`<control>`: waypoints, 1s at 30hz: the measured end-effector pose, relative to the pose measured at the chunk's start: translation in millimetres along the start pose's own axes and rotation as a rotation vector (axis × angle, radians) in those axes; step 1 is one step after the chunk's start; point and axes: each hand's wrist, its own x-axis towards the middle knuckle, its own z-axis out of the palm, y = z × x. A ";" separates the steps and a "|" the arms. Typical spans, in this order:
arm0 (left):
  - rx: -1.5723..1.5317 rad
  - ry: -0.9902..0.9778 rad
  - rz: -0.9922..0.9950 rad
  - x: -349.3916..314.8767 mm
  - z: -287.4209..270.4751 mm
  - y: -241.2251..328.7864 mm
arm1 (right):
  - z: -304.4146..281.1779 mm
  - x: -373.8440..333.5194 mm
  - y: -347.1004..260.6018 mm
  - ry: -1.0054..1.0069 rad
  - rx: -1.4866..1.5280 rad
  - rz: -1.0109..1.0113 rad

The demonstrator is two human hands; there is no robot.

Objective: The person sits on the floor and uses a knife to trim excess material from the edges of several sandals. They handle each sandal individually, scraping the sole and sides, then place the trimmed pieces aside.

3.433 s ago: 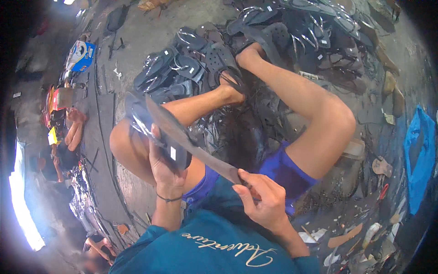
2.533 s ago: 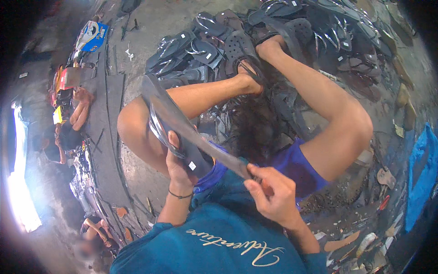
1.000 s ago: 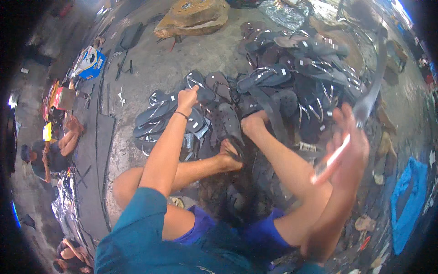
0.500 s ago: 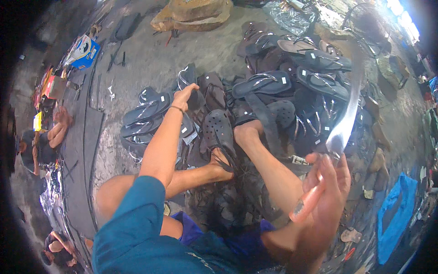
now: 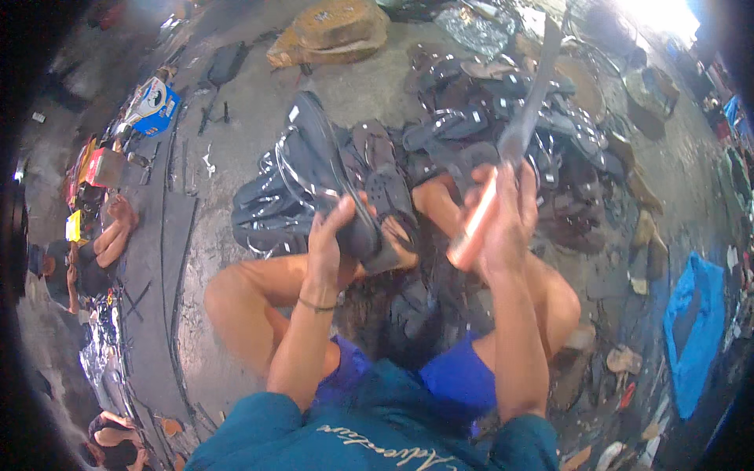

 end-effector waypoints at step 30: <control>0.161 0.316 -0.132 -169.6 -75.4 5.9 | -57.3 -196.3 17.1 -0.835 -0.742 0.032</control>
